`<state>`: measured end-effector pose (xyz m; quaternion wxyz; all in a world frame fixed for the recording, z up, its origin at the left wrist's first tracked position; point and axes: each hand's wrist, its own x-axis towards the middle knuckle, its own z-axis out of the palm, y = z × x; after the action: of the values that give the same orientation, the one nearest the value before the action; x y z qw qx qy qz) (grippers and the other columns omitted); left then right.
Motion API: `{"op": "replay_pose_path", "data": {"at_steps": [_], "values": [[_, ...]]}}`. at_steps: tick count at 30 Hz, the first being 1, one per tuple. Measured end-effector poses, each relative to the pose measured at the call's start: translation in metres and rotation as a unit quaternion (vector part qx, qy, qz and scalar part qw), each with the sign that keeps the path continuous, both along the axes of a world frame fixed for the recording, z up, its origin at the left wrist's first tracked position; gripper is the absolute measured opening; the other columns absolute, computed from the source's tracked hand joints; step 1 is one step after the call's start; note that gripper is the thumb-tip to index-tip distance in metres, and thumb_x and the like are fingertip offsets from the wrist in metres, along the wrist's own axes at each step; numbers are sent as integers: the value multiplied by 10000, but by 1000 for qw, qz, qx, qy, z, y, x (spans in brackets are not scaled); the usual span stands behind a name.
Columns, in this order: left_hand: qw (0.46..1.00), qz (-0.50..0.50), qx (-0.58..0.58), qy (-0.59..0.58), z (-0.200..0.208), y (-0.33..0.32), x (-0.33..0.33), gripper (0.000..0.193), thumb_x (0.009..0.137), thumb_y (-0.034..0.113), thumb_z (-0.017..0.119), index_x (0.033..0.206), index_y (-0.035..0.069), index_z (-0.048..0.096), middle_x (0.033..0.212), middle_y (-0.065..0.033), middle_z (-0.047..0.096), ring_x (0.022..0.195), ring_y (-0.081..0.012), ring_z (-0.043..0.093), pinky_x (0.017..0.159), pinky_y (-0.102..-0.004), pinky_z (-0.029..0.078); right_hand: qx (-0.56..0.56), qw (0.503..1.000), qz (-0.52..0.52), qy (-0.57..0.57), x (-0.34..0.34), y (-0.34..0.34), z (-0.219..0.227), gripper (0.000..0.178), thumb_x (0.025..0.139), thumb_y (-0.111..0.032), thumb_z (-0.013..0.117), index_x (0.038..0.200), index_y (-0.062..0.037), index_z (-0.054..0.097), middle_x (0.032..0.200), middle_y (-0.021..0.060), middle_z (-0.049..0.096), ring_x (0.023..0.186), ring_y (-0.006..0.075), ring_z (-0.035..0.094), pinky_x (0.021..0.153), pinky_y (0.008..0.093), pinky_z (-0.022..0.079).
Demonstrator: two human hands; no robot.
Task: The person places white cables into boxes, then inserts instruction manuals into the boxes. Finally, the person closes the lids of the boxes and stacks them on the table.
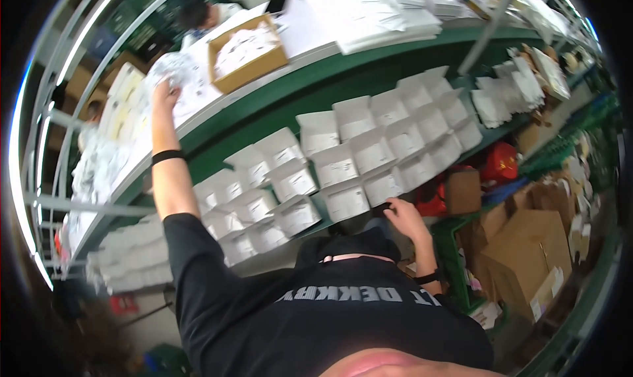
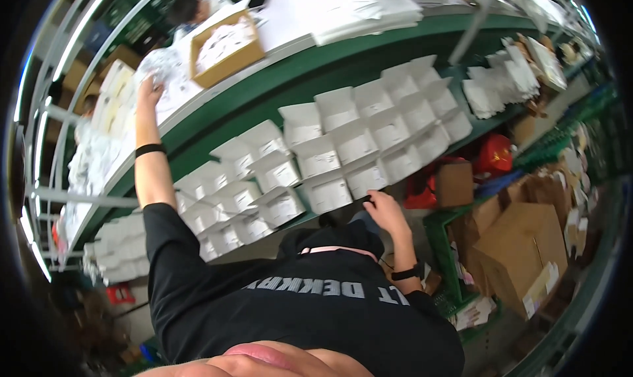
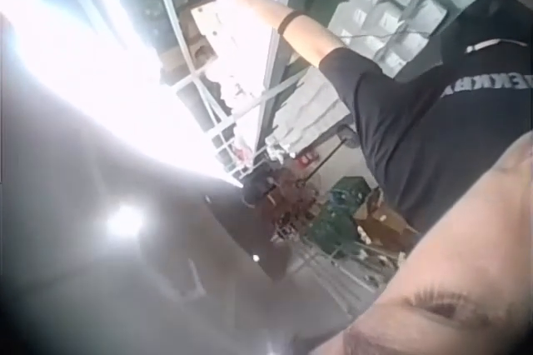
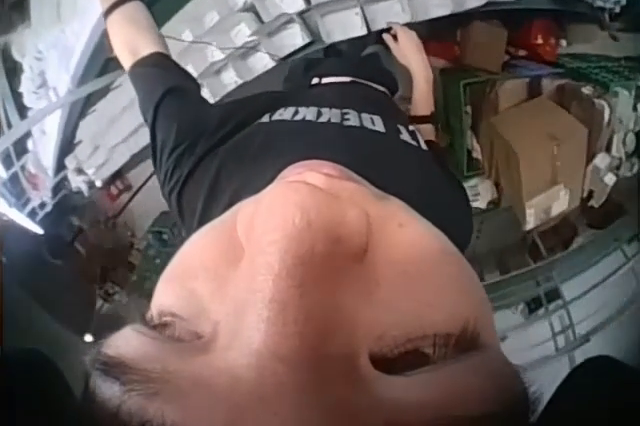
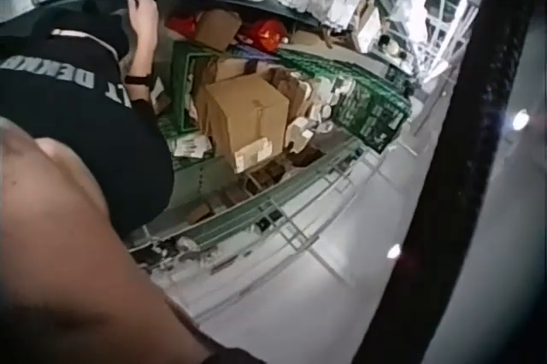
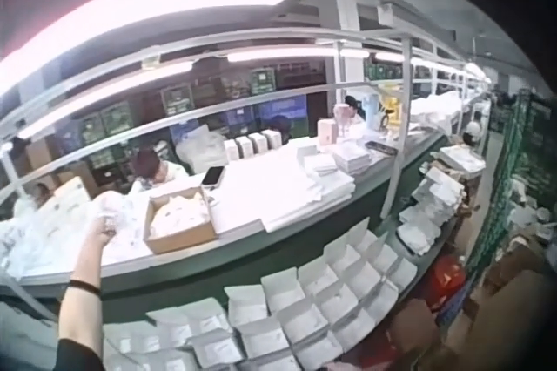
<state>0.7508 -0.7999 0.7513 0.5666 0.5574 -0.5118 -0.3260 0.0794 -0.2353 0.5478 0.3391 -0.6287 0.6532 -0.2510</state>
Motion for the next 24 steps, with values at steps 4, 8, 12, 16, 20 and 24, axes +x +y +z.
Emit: {"op": "replay_pose_path", "data": {"at_steps": [4,8,12,16,20,24], "values": [[859,-29,153,487,30,81,-121,270,954,86,714,1200,101,605,972,-55,599,767,-196,510,576,-270,433,16,1000,-18,1,6,-8,30,370,941,-209,689,1245,-1,658,1088,202,717,894,363,694,799,434,555],[920,-26,37,388,38,167,-183,285,994,99,694,1252,102,573,1011,-36,620,750,-170,517,534,-247,387,-4,997,2,-72,7,-25,85,366,950,-197,681,1263,-9,653,1081,191,710,869,348,682,788,424,550],[924,-166,68,339,37,251,-252,234,1047,141,626,1269,111,557,1052,-30,632,794,-93,573,507,-206,389,-30,979,11,-200,15,-56,138,431,924,-74,697,1345,-21,620,1152,135,691,751,220,633,738,326,547],[912,-201,205,292,40,374,-380,205,1050,206,627,1214,119,539,1109,-52,640,780,-74,582,473,-176,386,-190,964,10,-185,32,-88,162,564,902,-74,730,1436,-77,547,1232,136,658,835,234,691,771,372,578],[813,-255,386,354,-30,441,-469,168,1069,207,585,1205,128,527,1153,-69,649,783,-85,628,446,-187,412,-136,982,101,-87,-6,-88,126,444,903,-135,738,1313,-64,584,1080,129,706,863,273,722,768,415,591],[756,-180,456,434,-85,460,-540,140,1085,192,558,1203,120,540,1050,-60,671,718,-81,628,440,-191,414,-41,984,173,-23,-67,-80,79,218,932,-196,699,1075,-60,607,934,113,727,844,309,724,718,427,585]]}}
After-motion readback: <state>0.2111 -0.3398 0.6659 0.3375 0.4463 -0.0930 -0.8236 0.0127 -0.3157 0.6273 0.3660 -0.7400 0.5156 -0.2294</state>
